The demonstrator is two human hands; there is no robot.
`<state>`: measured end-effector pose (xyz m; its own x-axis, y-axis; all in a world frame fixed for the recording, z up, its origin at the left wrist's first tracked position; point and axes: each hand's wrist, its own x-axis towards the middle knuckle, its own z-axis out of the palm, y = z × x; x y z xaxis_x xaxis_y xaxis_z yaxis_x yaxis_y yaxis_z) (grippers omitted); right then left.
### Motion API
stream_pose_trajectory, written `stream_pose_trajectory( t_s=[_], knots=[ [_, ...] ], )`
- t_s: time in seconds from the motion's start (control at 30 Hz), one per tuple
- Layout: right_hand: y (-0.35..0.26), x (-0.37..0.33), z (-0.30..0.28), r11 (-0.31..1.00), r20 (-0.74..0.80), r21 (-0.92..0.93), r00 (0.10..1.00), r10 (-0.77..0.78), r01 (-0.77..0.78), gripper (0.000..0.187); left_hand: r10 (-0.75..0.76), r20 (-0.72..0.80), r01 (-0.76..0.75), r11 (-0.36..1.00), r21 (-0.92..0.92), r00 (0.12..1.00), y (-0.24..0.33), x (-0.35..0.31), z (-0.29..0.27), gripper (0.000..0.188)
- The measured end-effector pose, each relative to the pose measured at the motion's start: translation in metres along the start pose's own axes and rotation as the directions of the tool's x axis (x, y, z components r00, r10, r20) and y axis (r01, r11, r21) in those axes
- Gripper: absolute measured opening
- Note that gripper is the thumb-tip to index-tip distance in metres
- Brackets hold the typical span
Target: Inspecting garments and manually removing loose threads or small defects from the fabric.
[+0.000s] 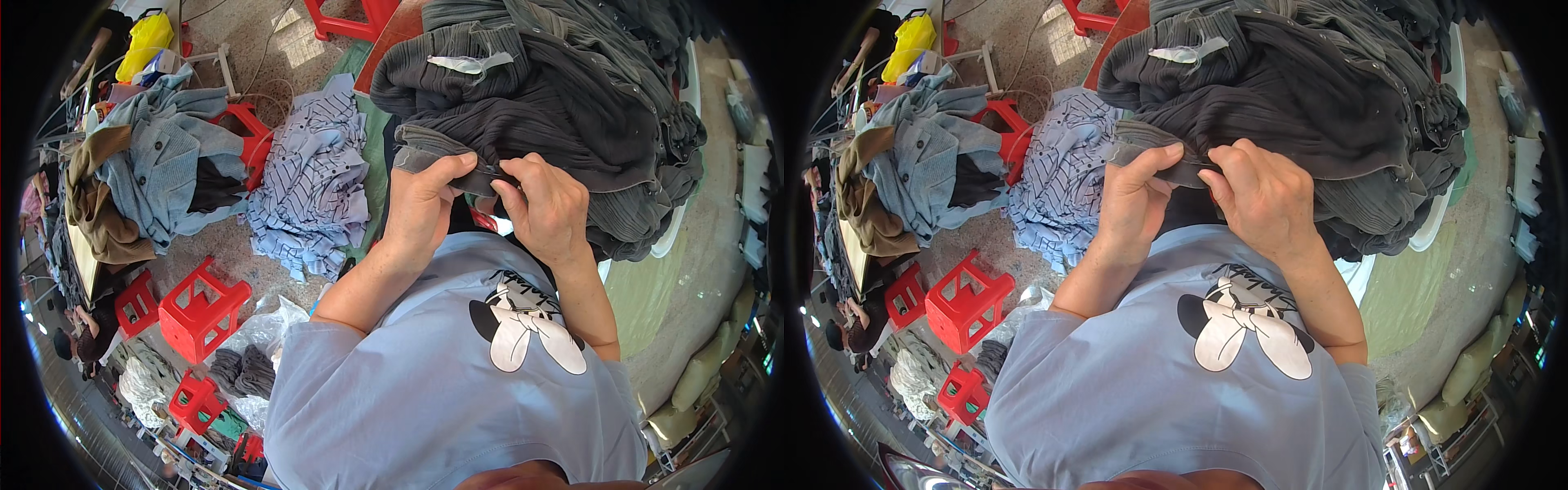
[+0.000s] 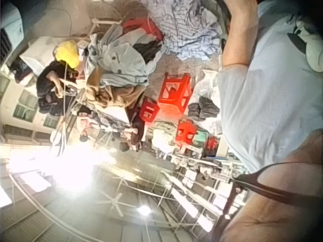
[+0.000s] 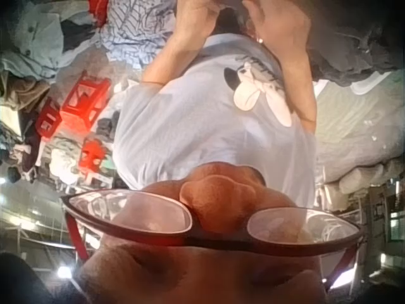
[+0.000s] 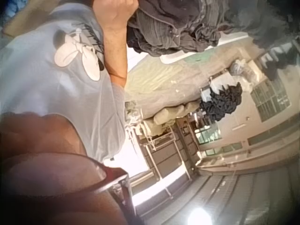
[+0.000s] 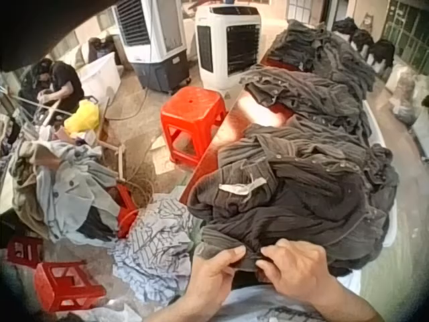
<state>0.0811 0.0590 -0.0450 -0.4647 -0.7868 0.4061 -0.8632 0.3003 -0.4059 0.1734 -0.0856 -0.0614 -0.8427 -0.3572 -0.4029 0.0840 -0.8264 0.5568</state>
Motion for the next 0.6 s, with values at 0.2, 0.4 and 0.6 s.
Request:
stream_pose_trajectory(
  t_s=[0.2, 0.4, 0.6],
  knots=[
    [-0.005, -0.001, 0.001, 0.991, -0.041, -0.123, 0.998, -0.053, 0.048, 0.025, 0.063, -0.029, -0.063, 0.998, -0.015, 0.998, -0.010, 0.004, -0.002, 0.014],
    [-0.005, -0.004, 0.006, 0.989, -0.066, -0.142, 0.996, -0.053, 0.043, 0.028, 0.058, -0.051, -0.056, 0.998, 0.043, 0.997, -0.017, 0.003, -0.006, 0.014],
    [-0.003, -0.010, 0.002, 0.814, 0.094, 0.449, 0.925, 0.368, -0.369, 0.028, 0.052, -0.067, -0.054, 0.998, -0.033, 0.996, -0.015, 0.001, 0.004, 0.013]
  ],
)
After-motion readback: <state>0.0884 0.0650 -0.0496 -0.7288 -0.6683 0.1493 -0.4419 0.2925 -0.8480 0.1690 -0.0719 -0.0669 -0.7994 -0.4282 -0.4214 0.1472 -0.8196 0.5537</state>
